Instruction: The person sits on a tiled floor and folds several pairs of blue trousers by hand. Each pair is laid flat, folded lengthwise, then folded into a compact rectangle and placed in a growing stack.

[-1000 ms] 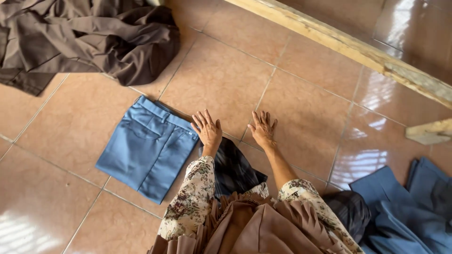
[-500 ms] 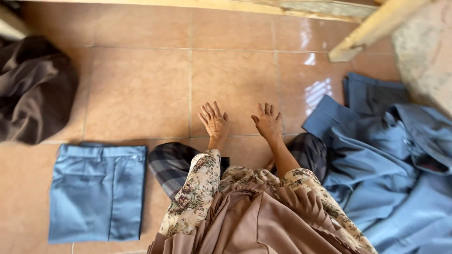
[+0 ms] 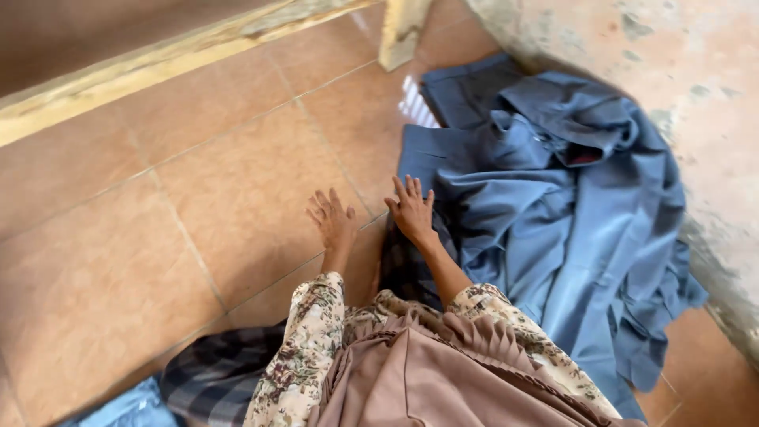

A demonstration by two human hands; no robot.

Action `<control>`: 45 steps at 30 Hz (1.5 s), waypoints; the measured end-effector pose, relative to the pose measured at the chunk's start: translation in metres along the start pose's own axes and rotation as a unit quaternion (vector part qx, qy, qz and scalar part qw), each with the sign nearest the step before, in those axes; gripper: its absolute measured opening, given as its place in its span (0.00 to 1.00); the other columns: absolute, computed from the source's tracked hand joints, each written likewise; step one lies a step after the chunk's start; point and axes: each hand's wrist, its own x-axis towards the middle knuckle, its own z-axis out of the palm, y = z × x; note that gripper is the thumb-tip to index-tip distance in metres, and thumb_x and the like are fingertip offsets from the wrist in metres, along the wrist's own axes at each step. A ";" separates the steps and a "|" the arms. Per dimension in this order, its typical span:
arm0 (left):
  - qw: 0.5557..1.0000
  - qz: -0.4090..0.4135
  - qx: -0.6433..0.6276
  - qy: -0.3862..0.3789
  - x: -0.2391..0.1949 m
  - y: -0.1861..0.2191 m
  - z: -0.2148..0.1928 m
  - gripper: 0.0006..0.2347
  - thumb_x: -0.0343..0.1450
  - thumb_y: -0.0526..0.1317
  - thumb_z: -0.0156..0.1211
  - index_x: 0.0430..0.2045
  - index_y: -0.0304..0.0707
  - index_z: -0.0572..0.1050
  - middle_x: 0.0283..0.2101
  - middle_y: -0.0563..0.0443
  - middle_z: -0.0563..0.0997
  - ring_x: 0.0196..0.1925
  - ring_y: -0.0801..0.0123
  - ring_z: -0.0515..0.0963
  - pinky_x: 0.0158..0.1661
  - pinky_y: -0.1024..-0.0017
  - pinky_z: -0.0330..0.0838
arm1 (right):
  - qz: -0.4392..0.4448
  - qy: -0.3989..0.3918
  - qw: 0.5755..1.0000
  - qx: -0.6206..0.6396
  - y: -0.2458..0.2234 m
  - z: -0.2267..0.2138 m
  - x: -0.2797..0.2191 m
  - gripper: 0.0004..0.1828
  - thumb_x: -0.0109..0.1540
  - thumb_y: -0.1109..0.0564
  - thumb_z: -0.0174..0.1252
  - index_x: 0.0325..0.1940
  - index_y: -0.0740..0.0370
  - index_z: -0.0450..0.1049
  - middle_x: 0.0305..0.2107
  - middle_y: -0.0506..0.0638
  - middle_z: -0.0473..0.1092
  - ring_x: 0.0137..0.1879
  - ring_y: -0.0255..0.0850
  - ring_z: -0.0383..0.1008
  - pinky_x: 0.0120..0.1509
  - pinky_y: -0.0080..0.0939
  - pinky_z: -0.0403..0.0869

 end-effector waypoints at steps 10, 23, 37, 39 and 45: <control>0.928 0.360 -0.057 -0.081 -0.046 0.183 0.071 0.31 0.73 0.47 0.54 0.72 0.37 0.54 0.70 0.24 0.59 0.71 0.28 0.59 0.63 0.40 0.60 | 0.072 0.383 0.913 -0.117 0.247 -0.063 -0.021 0.19 0.63 0.48 0.63 0.59 0.36 0.76 0.49 0.38 0.74 0.55 0.37 0.74 0.58 0.42 0.67; 0.880 0.404 -0.079 -0.238 -0.049 0.266 0.111 0.28 0.77 0.50 0.47 0.73 0.46 0.52 0.70 0.35 0.62 0.69 0.35 0.64 0.61 0.48 0.67 | 0.294 0.226 0.929 -0.009 0.470 -0.088 0.072 0.24 0.62 0.60 0.49 0.61 0.43 0.71 0.44 0.56 0.77 0.52 0.54 0.80 0.52 0.53 0.79; 0.889 0.229 -0.184 -0.351 -0.038 0.241 0.087 0.25 0.79 0.55 0.40 0.70 0.45 0.61 0.65 0.34 0.71 0.67 0.46 0.70 0.63 0.54 0.67 | 0.024 0.330 0.930 -0.161 0.277 -0.150 -0.016 0.12 0.54 0.41 0.65 0.42 0.34 0.79 0.40 0.42 0.71 0.50 0.45 0.68 0.63 0.56 0.60; 0.891 0.216 -0.203 -0.344 -0.042 0.244 0.068 0.23 0.79 0.53 0.42 0.67 0.44 0.66 0.61 0.31 0.75 0.64 0.42 0.73 0.62 0.50 0.68 | 0.179 0.300 0.909 -0.228 0.251 -0.237 -0.031 0.44 0.48 0.41 0.75 0.67 0.42 0.71 0.72 0.64 0.58 0.77 0.66 0.50 0.67 0.86 0.48; 0.892 0.210 -0.241 -0.320 -0.042 0.245 0.077 0.21 0.78 0.54 0.45 0.62 0.48 0.71 0.56 0.35 0.79 0.59 0.45 0.77 0.57 0.53 0.73 | 0.334 0.234 0.911 -0.060 0.479 -0.140 -0.021 0.25 0.59 0.58 0.49 0.57 0.39 0.77 0.48 0.52 0.74 0.56 0.56 0.72 0.56 0.64 0.72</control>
